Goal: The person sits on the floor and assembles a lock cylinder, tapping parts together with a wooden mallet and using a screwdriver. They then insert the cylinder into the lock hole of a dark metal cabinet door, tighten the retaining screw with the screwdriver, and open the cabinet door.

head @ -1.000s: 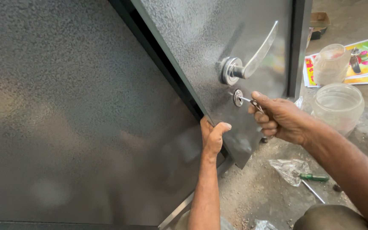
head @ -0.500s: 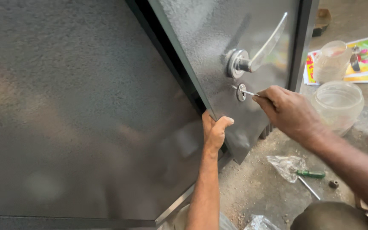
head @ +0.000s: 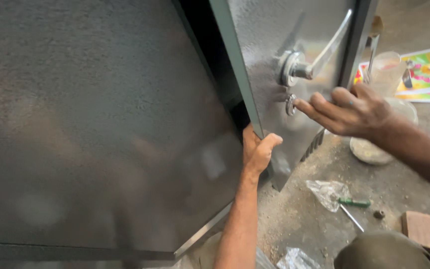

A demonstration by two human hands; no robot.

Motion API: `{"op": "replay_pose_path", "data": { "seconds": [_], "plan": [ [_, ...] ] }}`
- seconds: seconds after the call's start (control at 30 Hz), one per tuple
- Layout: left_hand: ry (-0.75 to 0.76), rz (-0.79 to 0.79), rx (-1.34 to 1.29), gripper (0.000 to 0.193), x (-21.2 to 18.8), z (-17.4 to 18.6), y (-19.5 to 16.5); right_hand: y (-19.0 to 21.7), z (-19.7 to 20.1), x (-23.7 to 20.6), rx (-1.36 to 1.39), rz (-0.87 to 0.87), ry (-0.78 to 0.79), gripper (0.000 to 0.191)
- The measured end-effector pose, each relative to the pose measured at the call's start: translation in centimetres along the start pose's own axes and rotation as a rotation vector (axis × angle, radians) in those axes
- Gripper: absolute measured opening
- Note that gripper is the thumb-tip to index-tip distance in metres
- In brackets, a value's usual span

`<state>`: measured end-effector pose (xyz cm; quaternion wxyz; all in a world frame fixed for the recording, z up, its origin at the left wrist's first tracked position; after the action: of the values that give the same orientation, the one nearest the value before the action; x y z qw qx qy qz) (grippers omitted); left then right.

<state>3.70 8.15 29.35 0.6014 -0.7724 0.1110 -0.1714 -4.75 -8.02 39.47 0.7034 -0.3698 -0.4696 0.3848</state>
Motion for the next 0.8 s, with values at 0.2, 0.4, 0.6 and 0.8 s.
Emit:
{"op": "replay_pose_path", "data": {
  "seconds": [0.2, 0.4, 0.6, 0.8],
  "plan": [
    [0.006, -0.003, 0.049, 0.029, -0.2, 0.0, -0.6, 1.1, -1.9, -0.6, 0.528, -0.488, 0.423, 0.034],
    [-0.009, -0.008, 0.082, 0.033, 0.0, 0.1, -0.5, 1.2, -1.8, -0.3, 0.876, -0.769, 0.318, 0.052],
    [0.010, 0.001, 0.036, 0.036, 0.1, 0.1, -0.2, 0.2, -0.8, -1.7, 0.915, -0.810, 0.290, 0.048],
    [0.010, -0.016, 0.031, 0.037, 0.0, 0.1, -0.6, 0.2, 1.2, 0.6, 0.472, -0.306, 0.174, 0.044]
  ]
}}
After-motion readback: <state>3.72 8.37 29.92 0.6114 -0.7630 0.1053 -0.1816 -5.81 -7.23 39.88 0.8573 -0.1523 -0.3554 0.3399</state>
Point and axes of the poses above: each hand's wrist, its own x-axis towards the middle knuckle, its own z-axis out of the back of the hand, y = z × x, the point moved 7 cm from there along x, towards the middle knuckle, and after that the axes turned 12 degrees about z, right-handed, at the moved point
